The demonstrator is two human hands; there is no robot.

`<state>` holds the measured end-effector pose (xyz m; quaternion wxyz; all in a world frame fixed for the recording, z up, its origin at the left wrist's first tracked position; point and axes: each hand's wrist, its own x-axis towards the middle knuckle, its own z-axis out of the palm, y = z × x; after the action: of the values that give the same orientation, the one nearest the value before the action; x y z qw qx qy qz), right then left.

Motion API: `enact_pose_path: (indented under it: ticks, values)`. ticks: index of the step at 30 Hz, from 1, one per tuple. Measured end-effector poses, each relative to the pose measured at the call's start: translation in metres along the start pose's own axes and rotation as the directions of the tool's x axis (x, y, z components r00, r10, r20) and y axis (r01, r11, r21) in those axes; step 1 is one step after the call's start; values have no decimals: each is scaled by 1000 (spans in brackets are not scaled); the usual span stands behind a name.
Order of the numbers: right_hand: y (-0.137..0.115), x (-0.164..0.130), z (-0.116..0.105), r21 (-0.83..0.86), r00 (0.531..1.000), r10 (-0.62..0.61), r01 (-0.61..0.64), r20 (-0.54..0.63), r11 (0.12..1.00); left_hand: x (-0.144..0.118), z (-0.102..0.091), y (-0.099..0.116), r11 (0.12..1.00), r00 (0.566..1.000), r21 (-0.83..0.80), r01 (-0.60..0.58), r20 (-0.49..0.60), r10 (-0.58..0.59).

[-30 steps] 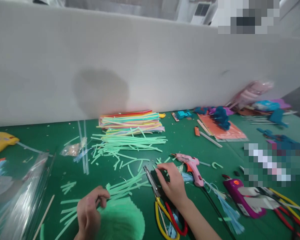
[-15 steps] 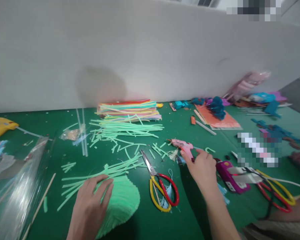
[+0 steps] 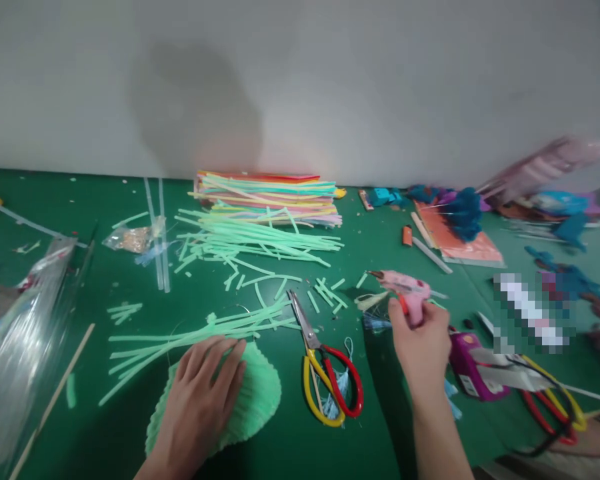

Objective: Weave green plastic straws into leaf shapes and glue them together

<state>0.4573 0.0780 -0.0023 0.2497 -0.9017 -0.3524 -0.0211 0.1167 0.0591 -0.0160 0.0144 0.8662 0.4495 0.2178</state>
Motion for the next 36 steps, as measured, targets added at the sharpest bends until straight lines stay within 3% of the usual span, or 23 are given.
enact_pose_path:
  ticks: [3, 6, 10, 16, 19, 22, 29, 36]
  values:
    - [-15, -23, -12, 198, 999, 38, -34, -15, 980, -1, -1, 2, 999, 999, -6, 43, 8, -43]
    - [-30, -53, -16, 186, 986, -120, 97, 117, 978, -1, -1, 4, 997, 997, 4, 72, 15, -72]
    - [-43, -89, -9, 249, 889, -421, 372, 182, 894, -2, 0, 3, 997, 997, -12, 77, 32, -77]
    - [-47, -114, 4, 253, 762, -648, 623, 20, 740, -3, 3, 0, 998, 999, -47, 45, 2, -45]
    - [-43, -115, 6, 182, 708, -705, 699, -40, 692, -3, 3, 0, 997, 999, -55, 45, 2, -45]
    - [-38, -115, 5, 157, 671, -741, 732, -4, 662, -2, 3, -1, 997, 999, -61, 48, -7, -48]
    - [-39, -116, 7, 98, 670, -742, 737, 29, 669, -5, 5, -4, 995, 999, -96, 37, 22, -35]
    - [-44, -113, 10, 84, 620, -784, 783, -21, 616, -1, 3, 0, 990, 997, -123, 72, -30, -76]
